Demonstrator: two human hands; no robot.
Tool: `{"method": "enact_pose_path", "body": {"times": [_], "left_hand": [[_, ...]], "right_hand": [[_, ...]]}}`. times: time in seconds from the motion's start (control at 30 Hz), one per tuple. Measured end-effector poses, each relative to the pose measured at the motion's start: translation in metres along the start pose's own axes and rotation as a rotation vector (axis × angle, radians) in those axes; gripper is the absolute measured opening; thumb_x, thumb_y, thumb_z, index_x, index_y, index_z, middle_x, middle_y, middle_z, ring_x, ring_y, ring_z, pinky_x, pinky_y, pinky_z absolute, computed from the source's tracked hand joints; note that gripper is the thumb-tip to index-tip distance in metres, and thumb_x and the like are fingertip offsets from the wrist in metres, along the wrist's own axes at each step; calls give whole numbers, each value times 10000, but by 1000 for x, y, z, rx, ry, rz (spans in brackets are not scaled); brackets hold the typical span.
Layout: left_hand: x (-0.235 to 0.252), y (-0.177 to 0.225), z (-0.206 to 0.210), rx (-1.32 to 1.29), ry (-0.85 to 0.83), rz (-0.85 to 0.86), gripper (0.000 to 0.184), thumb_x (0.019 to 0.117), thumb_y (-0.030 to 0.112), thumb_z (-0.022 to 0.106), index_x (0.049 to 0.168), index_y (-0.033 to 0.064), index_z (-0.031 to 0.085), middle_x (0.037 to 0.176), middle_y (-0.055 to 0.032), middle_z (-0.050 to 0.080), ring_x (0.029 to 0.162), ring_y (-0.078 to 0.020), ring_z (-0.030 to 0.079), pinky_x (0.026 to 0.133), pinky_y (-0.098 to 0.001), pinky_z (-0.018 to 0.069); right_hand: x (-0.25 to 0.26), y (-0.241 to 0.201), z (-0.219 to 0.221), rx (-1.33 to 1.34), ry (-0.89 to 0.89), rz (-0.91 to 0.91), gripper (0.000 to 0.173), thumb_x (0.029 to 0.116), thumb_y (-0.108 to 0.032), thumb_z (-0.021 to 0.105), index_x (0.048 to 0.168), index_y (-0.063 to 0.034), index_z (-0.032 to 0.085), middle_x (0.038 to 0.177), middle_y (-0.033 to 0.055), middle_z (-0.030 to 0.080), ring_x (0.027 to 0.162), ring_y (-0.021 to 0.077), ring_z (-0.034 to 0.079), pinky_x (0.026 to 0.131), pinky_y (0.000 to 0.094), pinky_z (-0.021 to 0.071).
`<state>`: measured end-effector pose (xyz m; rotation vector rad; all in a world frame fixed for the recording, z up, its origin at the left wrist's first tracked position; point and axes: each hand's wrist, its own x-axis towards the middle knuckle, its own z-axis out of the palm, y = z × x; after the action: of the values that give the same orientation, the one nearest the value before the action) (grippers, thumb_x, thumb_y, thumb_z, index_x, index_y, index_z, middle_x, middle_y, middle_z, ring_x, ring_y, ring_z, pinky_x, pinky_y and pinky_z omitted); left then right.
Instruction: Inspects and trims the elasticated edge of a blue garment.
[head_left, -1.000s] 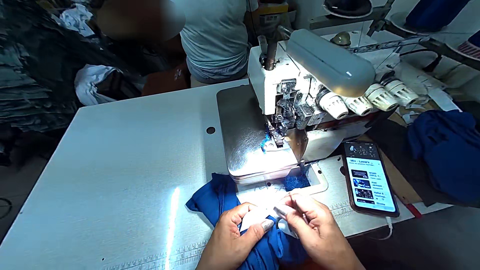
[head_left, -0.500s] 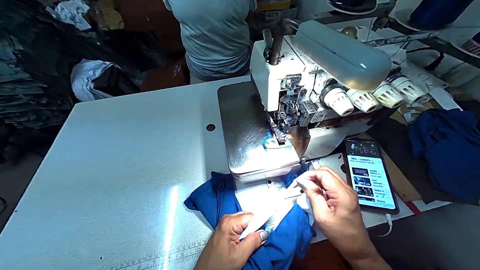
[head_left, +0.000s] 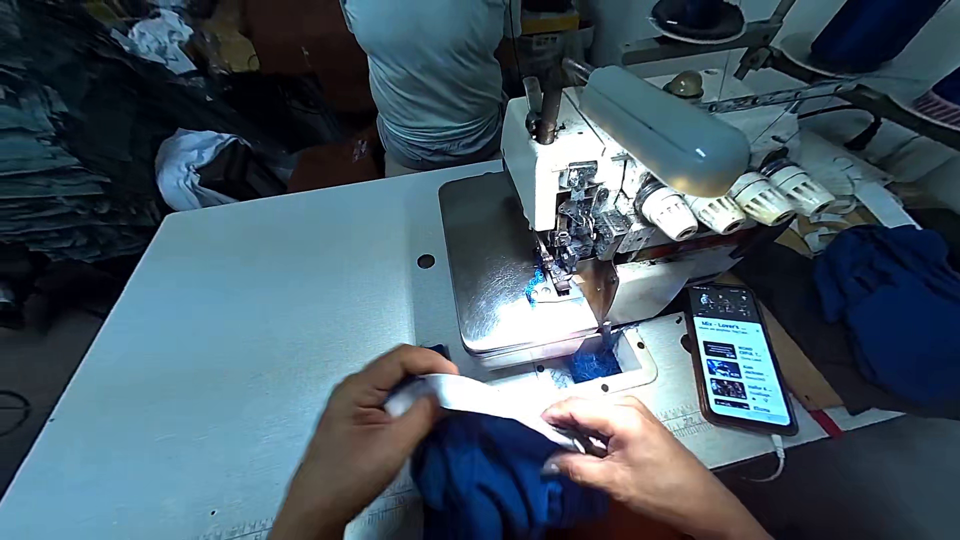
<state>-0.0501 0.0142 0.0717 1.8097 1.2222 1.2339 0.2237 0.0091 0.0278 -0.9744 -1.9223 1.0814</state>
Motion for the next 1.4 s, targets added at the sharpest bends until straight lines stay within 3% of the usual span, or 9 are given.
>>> {"method": "enact_pose_path", "body": {"times": [0.1, 0.17, 0.4, 0.5, 0.63, 0.97, 1.1, 1.27, 1.4], "left_hand": [[-1, -14, -22, 214, 17, -31, 125, 866, 258, 711, 988, 283, 716, 954, 145, 718, 878, 16, 679, 762, -178, 577], [-10, -25, -19, 419, -40, -28, 309, 804, 285, 735, 1087, 165, 711, 1045, 28, 713, 974, -114, 685, 822, -365, 585], [-33, -11, 45, 299, -97, 125, 511, 1023, 550, 520, 1271, 137, 687, 1249, -17, 702, 1227, -129, 625, 1127, -504, 427], [-32, -22, 43, 200, -41, 141, 238, 971, 424, 667, 1010, 206, 753, 917, 76, 703, 935, -15, 645, 936, -258, 509], [-34, -20, 19, 131, -10, 185, 36, 941, 263, 713, 967, 262, 737, 936, 91, 632, 934, 24, 607, 816, -129, 513], [-91, -31, 7, 403, -31, 283, 72, 1007, 341, 647, 1024, 301, 705, 1237, 73, 620, 1300, -91, 522, 1185, -373, 365], [-95, -32, 11, 520, 0, 254, 91, 1021, 374, 603, 1032, 316, 672, 1345, 61, 600, 1361, -116, 481, 1206, -471, 275], [-84, -44, 7, 356, 75, 188, 89, 948, 181, 661, 900, 179, 735, 995, 22, 691, 1024, -73, 623, 930, -226, 501], [-71, -42, -5, 357, 131, 245, 74, 924, 156, 679, 890, 206, 723, 1033, 54, 690, 1105, -56, 614, 1000, -226, 494]], "right_hand": [[3, -5, 4, -58, 209, -9, 212, 848, -226, 782, 1012, -93, 779, 871, -55, 718, 768, -55, 619, 693, 114, 521], [5, -4, 10, -105, 292, 20, 231, 819, -246, 795, 995, -97, 787, 851, -63, 715, 745, -60, 612, 670, 105, 509], [2, -11, 34, 128, 267, 20, 235, 820, -126, 797, 1023, -16, 757, 889, -11, 747, 762, -49, 649, 703, 114, 548], [2, -10, 24, 153, 130, 45, 304, 822, -176, 807, 1073, -19, 739, 902, -18, 731, 712, -80, 576, 644, 89, 481], [-1, 0, 7, 20, 2, 7, 254, 869, -212, 770, 1072, -59, 757, 984, 3, 743, 833, -37, 645, 739, 127, 528], [-12, 9, 9, 21, 59, -112, 187, 959, -151, 638, 1100, -77, 737, 906, -6, 716, 745, -39, 607, 669, 109, 509], [-5, 3, 13, -252, -156, -145, 324, 877, -138, 583, 1159, -179, 737, 912, 13, 726, 731, 115, 674, 615, 325, 553], [9, -4, 15, -427, -269, -91, 207, 873, -159, 599, 1007, -129, 754, 874, 51, 714, 763, 209, 709, 613, 435, 560], [13, -15, 10, -386, -424, -33, 307, 895, -143, 611, 1172, -149, 742, 965, 87, 724, 826, 261, 711, 659, 493, 558]]}}
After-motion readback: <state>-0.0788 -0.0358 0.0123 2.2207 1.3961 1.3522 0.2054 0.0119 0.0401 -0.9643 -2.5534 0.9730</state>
